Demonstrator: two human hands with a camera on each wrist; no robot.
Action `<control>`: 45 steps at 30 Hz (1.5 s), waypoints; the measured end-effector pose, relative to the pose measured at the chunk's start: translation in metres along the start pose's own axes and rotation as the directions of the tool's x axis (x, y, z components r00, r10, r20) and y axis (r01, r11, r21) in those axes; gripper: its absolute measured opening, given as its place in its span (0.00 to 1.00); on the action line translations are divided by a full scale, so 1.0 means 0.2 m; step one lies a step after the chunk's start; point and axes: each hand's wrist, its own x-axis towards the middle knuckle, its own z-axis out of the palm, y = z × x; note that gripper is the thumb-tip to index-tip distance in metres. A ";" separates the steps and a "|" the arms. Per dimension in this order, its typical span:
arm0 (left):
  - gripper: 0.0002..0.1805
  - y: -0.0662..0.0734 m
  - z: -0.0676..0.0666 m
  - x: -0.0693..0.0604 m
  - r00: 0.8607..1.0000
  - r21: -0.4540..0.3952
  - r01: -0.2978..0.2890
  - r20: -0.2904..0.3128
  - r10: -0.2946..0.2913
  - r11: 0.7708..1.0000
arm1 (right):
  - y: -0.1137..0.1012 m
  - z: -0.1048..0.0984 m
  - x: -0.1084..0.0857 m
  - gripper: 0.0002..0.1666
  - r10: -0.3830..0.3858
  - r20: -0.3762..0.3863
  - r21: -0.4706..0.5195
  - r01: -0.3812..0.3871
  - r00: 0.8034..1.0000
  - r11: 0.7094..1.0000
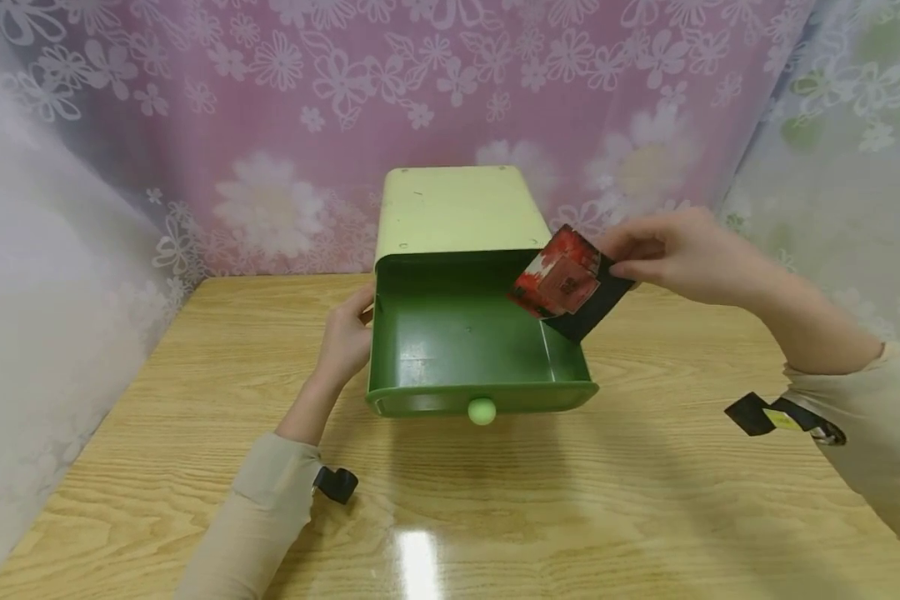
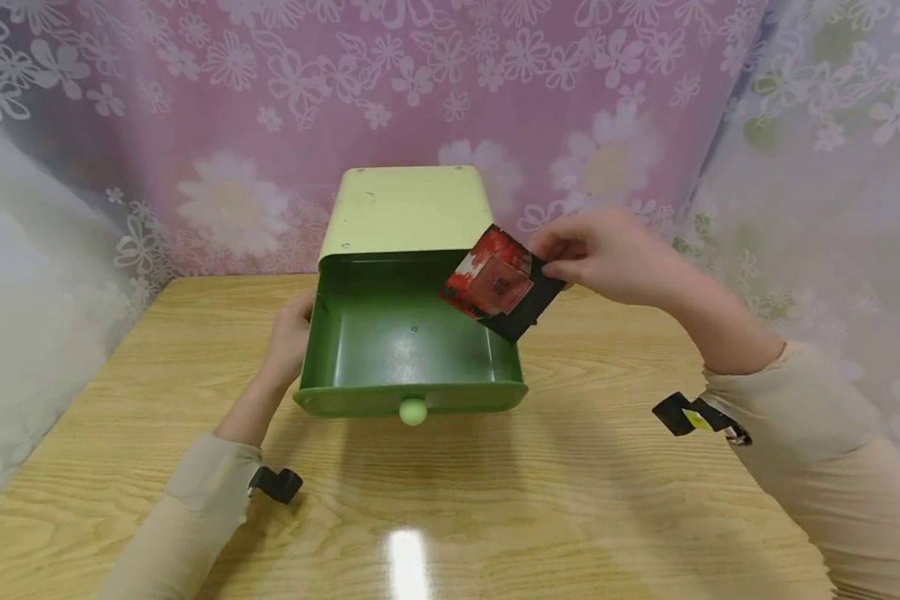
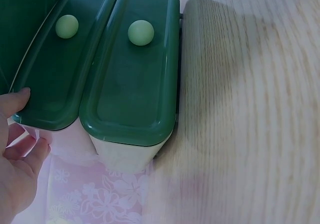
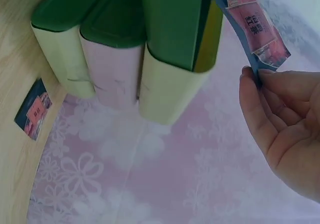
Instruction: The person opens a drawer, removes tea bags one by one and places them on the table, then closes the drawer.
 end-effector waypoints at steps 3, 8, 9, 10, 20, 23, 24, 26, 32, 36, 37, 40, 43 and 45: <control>0.27 -0.06 0.00 0.02 1.000 -0.006 0.004 -0.009 -0.004 1.000 | 0.05 -0.03 -0.04 0.10 0.077 -0.026 0.032 -0.076 0.997 0.997; 0.27 -0.08 0.00 0.03 1.000 0.004 -0.002 -0.018 0.002 1.000 | 0.14 -0.04 -0.09 0.09 0.147 0.006 0.002 -0.147 0.989 0.989; 0.27 -0.08 0.00 0.03 1.000 0.007 -0.002 -0.021 0.002 1.000 | 0.16 -0.03 -0.09 0.09 0.156 0.016 -0.010 -0.155 0.988 0.988; 0.27 -0.09 0.00 0.03 1.000 0.006 -0.003 -0.023 0.003 1.000 | 0.17 -0.03 -0.10 0.09 0.167 0.030 -0.016 -0.166 0.986 0.986; 0.26 0.08 -0.01 -0.02 1.000 0.004 -0.006 0.002 0.006 1.000 | 0.35 0.04 -0.14 0.09 0.236 0.123 0.023 -0.240 0.964 0.970; 0.25 0.10 0.00 -0.02 1.000 0.023 -0.007 0.001 0.007 1.000 | 0.40 0.06 -0.14 0.09 0.249 0.115 0.039 -0.255 0.962 0.966; 0.25 0.10 0.00 -0.02 1.000 0.027 -0.007 0.000 0.007 1.000 | 0.41 0.07 -0.13 0.10 0.259 0.110 0.055 -0.266 0.960 0.962; 0.25 0.11 0.00 -0.02 1.000 0.028 -0.004 -0.003 0.004 1.000 | 0.45 0.09 -0.13 0.12 0.294 0.091 0.086 -0.302 0.951 0.949; 0.25 0.10 0.00 -0.01 1.000 0.013 -0.001 0.004 0.001 1.000 | 0.62 0.23 -0.11 0.16 0.413 0.087 0.268 -0.420 0.907 0.867; 0.24 0.10 0.01 -0.01 1.000 0.011 0.005 0.016 -0.005 1.000 | 0.72 0.35 -0.10 0.15 0.473 0.113 0.407 -0.475 0.874 0.780; 0.24 0.11 0.01 -0.01 1.000 0.011 0.006 0.018 -0.006 1.000 | 0.75 0.38 -0.09 0.15 0.484 0.110 0.438 -0.479 0.868 0.761; 0.26 0.11 0.01 -0.02 1.000 0.018 0.012 0.025 -0.013 1.000 | 0.80 0.45 -0.09 0.15 0.515 0.089 0.500 -0.486 0.852 0.717; 0.27 0.11 0.00 -0.02 0.999 0.016 0.028 0.027 -0.028 0.999 | 0.84 0.51 -0.08 0.16 0.549 0.065 0.559 -0.486 0.833 0.672; 0.28 0.11 0.00 -0.02 0.999 0.015 0.041 0.021 -0.041 0.999 | 0.86 0.54 -0.06 0.18 0.573 0.057 0.594 -0.489 0.817 0.639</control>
